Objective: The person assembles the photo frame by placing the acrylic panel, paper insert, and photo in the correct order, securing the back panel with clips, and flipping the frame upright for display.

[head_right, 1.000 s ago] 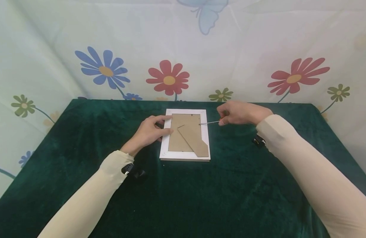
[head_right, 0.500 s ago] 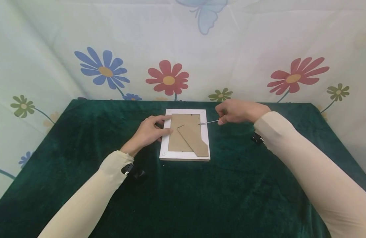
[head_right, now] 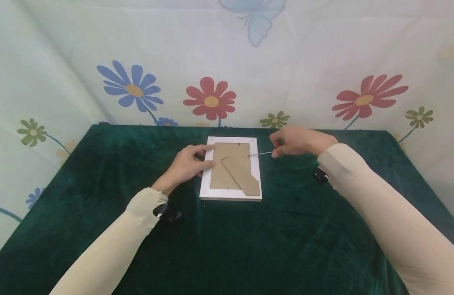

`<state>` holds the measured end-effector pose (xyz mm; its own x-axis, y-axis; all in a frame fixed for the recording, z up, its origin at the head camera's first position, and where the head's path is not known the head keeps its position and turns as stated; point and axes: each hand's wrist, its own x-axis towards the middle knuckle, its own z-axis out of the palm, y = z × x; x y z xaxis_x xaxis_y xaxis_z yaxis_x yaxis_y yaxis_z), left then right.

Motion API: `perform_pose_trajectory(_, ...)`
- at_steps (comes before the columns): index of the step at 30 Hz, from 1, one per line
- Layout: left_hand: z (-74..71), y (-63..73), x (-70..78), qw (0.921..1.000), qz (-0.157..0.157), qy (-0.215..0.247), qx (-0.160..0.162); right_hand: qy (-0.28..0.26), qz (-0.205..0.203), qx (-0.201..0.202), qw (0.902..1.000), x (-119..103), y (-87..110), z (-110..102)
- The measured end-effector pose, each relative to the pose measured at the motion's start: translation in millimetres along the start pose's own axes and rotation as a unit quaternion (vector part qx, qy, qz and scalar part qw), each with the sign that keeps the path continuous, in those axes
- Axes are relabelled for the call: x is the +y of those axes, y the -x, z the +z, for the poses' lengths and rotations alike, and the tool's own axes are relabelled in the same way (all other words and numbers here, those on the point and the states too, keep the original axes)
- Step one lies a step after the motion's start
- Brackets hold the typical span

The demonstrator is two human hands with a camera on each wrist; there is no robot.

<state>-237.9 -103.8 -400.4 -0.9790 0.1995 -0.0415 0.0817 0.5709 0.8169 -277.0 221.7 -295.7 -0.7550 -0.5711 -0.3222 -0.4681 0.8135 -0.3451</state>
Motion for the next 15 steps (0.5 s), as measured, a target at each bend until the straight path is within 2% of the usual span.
perform_pose_trajectory(10, 1.0, 1.1, -2.8, 0.9999, 0.010, 0.002, 0.003, -0.064, 0.026, 0.020, 0.9974, 12.5, 4.1, 14.6)
perform_pose_trajectory(15, 1.9, 3.1, -0.2, 0.9999, 0.011, 0.008, 0.004, -0.089, 0.024, 0.043, 0.9948, 19.7, 8.7, 24.0)
